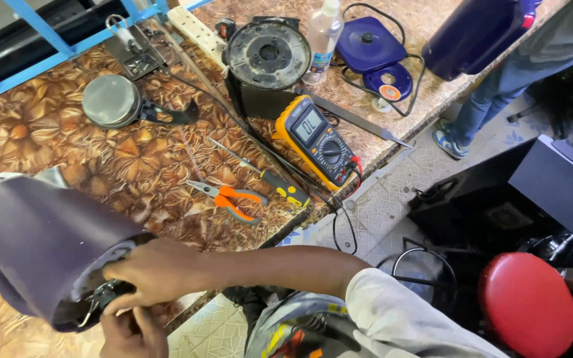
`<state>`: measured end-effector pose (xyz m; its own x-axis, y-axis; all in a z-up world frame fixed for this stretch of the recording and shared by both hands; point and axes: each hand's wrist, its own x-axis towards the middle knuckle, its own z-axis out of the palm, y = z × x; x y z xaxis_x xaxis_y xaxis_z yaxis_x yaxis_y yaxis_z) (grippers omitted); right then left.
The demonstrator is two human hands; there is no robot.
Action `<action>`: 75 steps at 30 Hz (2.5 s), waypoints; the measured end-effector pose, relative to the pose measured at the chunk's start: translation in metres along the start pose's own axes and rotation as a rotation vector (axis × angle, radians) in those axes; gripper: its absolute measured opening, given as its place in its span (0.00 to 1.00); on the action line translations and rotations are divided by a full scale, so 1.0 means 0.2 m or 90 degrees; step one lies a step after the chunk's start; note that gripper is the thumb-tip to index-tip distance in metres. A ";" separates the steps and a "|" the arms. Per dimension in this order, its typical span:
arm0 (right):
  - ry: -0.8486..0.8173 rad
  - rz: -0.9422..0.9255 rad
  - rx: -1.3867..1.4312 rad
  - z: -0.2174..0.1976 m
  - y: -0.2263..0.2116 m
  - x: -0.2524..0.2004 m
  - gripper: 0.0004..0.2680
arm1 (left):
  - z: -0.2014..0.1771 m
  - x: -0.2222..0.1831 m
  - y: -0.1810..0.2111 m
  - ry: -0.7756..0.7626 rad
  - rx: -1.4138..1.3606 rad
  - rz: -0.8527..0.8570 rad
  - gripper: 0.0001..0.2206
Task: Disassembling, inspecting, and reassembling the internal electrical components and connector of an electric kettle base.
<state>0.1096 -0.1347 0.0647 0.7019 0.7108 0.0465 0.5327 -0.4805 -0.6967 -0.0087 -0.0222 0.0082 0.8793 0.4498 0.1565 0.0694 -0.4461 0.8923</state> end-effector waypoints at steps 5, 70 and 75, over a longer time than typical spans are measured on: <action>0.137 -0.050 0.067 0.06 -0.06 0.00 0.25 | -0.08 0.11 0.14 -0.123 -0.083 -0.190 0.15; -0.039 0.214 0.458 0.30 -0.11 -0.06 0.14 | -0.03 0.09 0.05 0.107 -0.704 -0.388 0.10; 0.137 0.159 0.404 0.40 -0.16 -0.08 0.12 | 0.05 0.11 -0.21 0.135 -0.715 -0.371 0.09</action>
<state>0.0431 -0.0902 0.0296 0.8799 0.4693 -0.0741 0.0115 -0.1769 -0.9842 0.0121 -0.0012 -0.0303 0.7543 0.5177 -0.4038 -0.1081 0.7045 0.7014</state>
